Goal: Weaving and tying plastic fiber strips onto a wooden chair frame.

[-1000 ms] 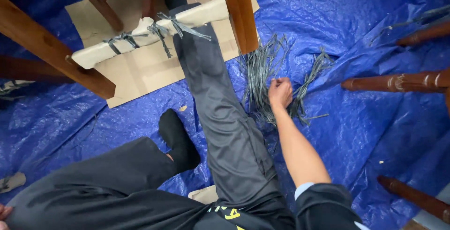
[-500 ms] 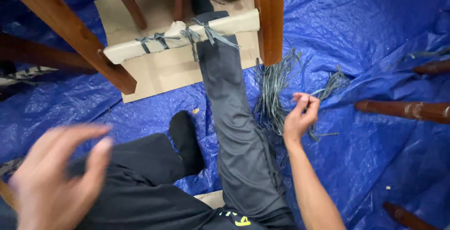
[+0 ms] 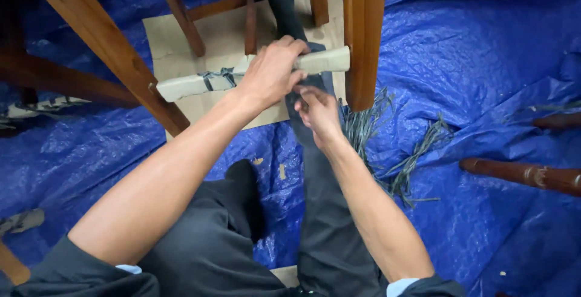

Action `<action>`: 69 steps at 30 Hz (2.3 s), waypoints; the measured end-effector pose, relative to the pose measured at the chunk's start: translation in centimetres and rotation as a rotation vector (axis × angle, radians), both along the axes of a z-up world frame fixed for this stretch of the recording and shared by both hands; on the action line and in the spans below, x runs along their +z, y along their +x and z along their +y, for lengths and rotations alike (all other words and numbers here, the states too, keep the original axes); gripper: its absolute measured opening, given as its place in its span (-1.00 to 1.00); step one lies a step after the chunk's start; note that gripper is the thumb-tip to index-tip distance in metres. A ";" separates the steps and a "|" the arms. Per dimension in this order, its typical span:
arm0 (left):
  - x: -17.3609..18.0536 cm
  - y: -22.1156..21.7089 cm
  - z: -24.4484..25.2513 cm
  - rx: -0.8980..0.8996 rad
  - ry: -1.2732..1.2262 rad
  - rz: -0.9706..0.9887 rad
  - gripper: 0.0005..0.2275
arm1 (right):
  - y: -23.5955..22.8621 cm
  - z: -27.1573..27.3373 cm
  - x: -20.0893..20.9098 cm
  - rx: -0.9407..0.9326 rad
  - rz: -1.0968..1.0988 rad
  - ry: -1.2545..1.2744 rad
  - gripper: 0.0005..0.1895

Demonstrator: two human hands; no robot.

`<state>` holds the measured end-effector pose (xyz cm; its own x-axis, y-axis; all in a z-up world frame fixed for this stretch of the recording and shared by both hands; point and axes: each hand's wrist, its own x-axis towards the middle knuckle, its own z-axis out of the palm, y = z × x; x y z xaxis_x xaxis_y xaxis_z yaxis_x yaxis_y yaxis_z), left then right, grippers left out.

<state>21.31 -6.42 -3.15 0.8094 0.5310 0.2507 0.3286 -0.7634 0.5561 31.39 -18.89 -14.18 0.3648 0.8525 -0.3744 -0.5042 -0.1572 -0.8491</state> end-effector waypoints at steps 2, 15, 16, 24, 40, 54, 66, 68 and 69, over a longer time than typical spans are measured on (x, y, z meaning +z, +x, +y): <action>-0.4 0.2 0.9 -0.058 -0.058 0.046 -0.67 | 0.4 2.1 0.7 -0.082 -0.146 -0.055 -0.78; -1.3 3.4 4.8 0.210 -0.430 0.252 -0.69 | 3.5 4.4 -4.9 -0.124 -0.380 0.226 -0.88; -1.9 3.5 4.9 0.135 -0.382 0.137 -0.73 | 3.6 4.1 -5.0 -0.119 -0.452 0.194 -0.85; -0.6 1.5 3.0 0.002 -0.236 -0.173 -0.78 | 0.2 -2.1 -1.2 -0.061 -0.529 0.126 -0.79; 3.1 -0.8 -0.3 -0.230 0.050 -0.160 -0.91 | 3.9 -1.2 16.8 0.030 -1.343 0.142 -0.81; 0.4 0.1 0.0 -0.198 0.313 -0.105 -0.91 | 4.4 4.1 15.5 -0.032 -1.065 0.214 -0.83; -2.0 2.5 1.2 -0.038 -0.185 -0.113 -0.84 | 1.4 2.4 0.4 -0.246 -0.337 0.337 -0.63; -2.9 2.8 1.8 -0.053 -0.202 -0.179 -0.87 | 2.2 3.6 -0.5 -0.152 -0.376 0.477 -0.53; -2.6 2.8 1.8 -0.053 -0.201 -0.182 -0.87 | 2.6 3.6 -2.6 -0.151 -0.378 0.478 -0.53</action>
